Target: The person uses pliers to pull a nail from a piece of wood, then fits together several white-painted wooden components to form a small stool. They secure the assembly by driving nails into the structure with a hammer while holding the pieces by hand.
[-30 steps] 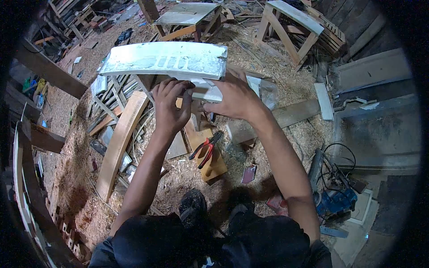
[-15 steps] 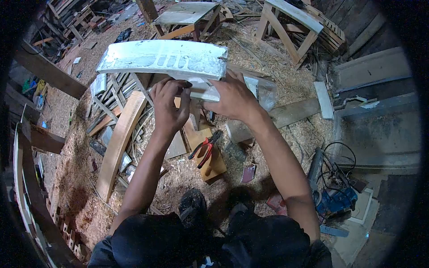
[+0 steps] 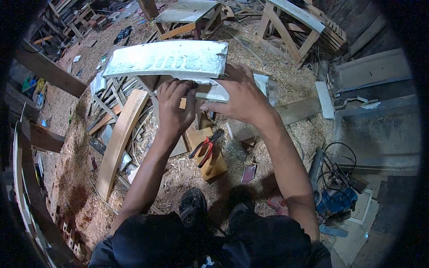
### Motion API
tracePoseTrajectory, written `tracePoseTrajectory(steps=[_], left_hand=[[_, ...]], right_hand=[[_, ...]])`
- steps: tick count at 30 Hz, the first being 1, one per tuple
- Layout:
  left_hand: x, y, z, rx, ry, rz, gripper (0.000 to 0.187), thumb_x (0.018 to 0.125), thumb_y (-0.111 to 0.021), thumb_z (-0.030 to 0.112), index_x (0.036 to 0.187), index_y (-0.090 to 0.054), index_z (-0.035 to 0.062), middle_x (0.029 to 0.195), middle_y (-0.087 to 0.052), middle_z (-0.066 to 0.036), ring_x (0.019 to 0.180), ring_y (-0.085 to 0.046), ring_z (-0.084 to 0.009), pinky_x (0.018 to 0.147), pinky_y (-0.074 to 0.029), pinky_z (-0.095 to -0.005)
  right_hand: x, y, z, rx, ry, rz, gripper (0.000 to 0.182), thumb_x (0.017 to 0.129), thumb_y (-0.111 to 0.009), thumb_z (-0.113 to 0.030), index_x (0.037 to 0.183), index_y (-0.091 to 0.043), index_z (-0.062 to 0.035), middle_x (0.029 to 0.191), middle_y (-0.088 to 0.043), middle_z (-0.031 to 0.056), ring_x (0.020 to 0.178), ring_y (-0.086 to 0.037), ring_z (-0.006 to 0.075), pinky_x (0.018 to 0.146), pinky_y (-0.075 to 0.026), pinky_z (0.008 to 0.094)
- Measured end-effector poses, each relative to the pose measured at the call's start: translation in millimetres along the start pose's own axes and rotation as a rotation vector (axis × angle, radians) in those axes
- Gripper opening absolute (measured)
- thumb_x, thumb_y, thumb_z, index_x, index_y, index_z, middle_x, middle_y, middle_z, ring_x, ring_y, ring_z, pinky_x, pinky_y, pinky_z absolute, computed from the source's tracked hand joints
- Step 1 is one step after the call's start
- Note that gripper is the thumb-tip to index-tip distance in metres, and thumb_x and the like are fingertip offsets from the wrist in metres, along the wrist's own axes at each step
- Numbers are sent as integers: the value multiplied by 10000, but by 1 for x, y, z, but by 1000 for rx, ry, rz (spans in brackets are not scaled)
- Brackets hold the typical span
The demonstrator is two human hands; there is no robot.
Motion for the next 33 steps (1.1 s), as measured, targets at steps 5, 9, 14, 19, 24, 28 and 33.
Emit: tracePoseTrajectory(steps=[5, 9, 14, 19, 24, 28, 33], left_hand=[[0, -8, 3, -45, 4, 13, 187, 742, -621, 8, 925, -632, 47, 912, -615, -108, 960, -546, -306, 869, -376, -420], [4, -8, 4, -32, -29, 24, 162, 742, -626, 7, 899, -619, 48, 890, -605, -108, 940, -539, -309, 849, -375, -416], [5, -1, -8, -22, 10, -37, 126, 779, -628, 5, 902, -617, 33, 905, -614, -119, 963, -529, -325, 873, -369, -416], [0, 2, -16, -46, 60, -9, 105, 797, -629, 7, 900, -610, 5, 906, -611, -133, 985, -524, -343, 886, -382, -417], [-15, 28, -24, -115, 76, 233, 111, 846, -578, -4, 957, -572, 0, 985, -582, -138, 998, -531, -287, 912, -393, -379], [-80, 27, -73, -621, 457, 452, 103, 914, -457, 38, 999, -511, 13, 954, -547, -101, 919, -528, -175, 861, -424, -319], [-147, -48, -137, -921, 978, 235, 132, 908, -415, 81, 878, -517, 4, 766, -527, -63, 697, -499, -124, 662, -430, -264]], right_hand=[[-6, -17, 17, -137, -141, -157, 766, 688, -757, -362, 1352, -473, -106, 1272, -552, 207, 1209, -486, 369, 1115, -227, 466], [-6, -28, 24, -131, -109, -51, 760, 705, -714, -301, 1379, -421, -105, 1279, -540, 212, 1222, -463, 384, 1090, -248, 499], [1, -41, 16, -82, -76, -28, 738, 716, -694, -339, 1374, -434, -130, 1275, -534, 208, 1250, -413, 405, 1053, -257, 575], [10, -39, 7, -109, -95, -112, 711, 729, -688, -366, 1374, -453, -184, 1261, -547, 199, 1232, -438, 385, 1042, -254, 580], [12, -45, 7, -159, -118, -116, 706, 776, -693, -407, 1394, -439, -179, 1172, -637, 151, 1140, -562, 319, 1012, -278, 453], [12, -41, 4, -173, -45, -2, 738, 777, -693, -470, 1409, -423, -203, 1225, -603, 175, 1130, -569, 361, 1046, -247, 472], [12, -38, -2, -87, -6, 50, 822, 757, -703, -541, 1437, -387, -202, 1290, -546, 202, 1180, -527, 387, 1049, -314, 483]])
Point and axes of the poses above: each hand's wrist, its own x-axis towards the middle knuckle, its own y-axis out of the back of the hand, z = x × y, the point moved 10 cm from there along x, towards the middle knuckle
